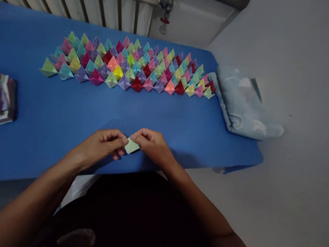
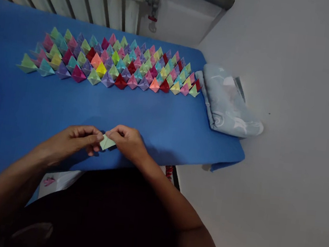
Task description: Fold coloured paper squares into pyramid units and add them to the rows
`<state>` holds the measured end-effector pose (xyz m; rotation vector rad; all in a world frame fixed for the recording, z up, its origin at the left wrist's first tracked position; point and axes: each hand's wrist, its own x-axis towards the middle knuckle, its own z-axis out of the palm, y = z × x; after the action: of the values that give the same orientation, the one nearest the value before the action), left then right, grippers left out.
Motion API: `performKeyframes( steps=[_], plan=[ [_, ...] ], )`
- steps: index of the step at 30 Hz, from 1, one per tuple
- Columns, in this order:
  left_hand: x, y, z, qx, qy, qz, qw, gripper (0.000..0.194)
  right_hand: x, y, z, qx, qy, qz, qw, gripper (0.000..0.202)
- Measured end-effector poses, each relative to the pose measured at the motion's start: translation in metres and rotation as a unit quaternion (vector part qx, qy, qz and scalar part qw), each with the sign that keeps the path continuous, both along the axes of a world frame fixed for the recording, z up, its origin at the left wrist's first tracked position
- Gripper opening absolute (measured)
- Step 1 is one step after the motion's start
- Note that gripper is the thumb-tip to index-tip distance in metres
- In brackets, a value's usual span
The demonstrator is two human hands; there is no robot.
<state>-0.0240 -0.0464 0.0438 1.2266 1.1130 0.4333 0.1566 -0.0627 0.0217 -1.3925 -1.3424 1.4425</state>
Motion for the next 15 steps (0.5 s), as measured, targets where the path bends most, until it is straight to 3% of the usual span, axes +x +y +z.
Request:
performKeyframes(
  steps=[3, 6, 8, 11, 15],
  plan=[
    [0.0, 0.001, 0.001, -0.009, 0.03, 0.012, 0.999, 0.028, 0.0, -0.003, -0.001, 0.05, -0.067, -0.014, 0.996, 0.018],
    [0.003, -0.001, -0.002, -0.012, 0.066, 0.029, 0.997, 0.026, 0.004, -0.011, -0.002, 0.192, -0.159, -0.042, 0.968, 0.01],
    [0.005, -0.001, -0.006, 0.008, 0.096, 0.013, 0.995, 0.024, 0.008, -0.018, -0.004, 0.265, -0.199, 0.016, 0.943, 0.013],
    [0.004, 0.0, -0.011, 0.099, 0.154, -0.037, 0.982, 0.022, 0.012, -0.026, -0.009, 0.318, -0.245, 0.122, 0.907, 0.021],
    [-0.003, 0.002, -0.016, 0.25, 0.287, -0.066, 0.922, 0.013, 0.012, -0.03, -0.013, 0.328, -0.296, 0.169, 0.881, 0.028]
  ],
)
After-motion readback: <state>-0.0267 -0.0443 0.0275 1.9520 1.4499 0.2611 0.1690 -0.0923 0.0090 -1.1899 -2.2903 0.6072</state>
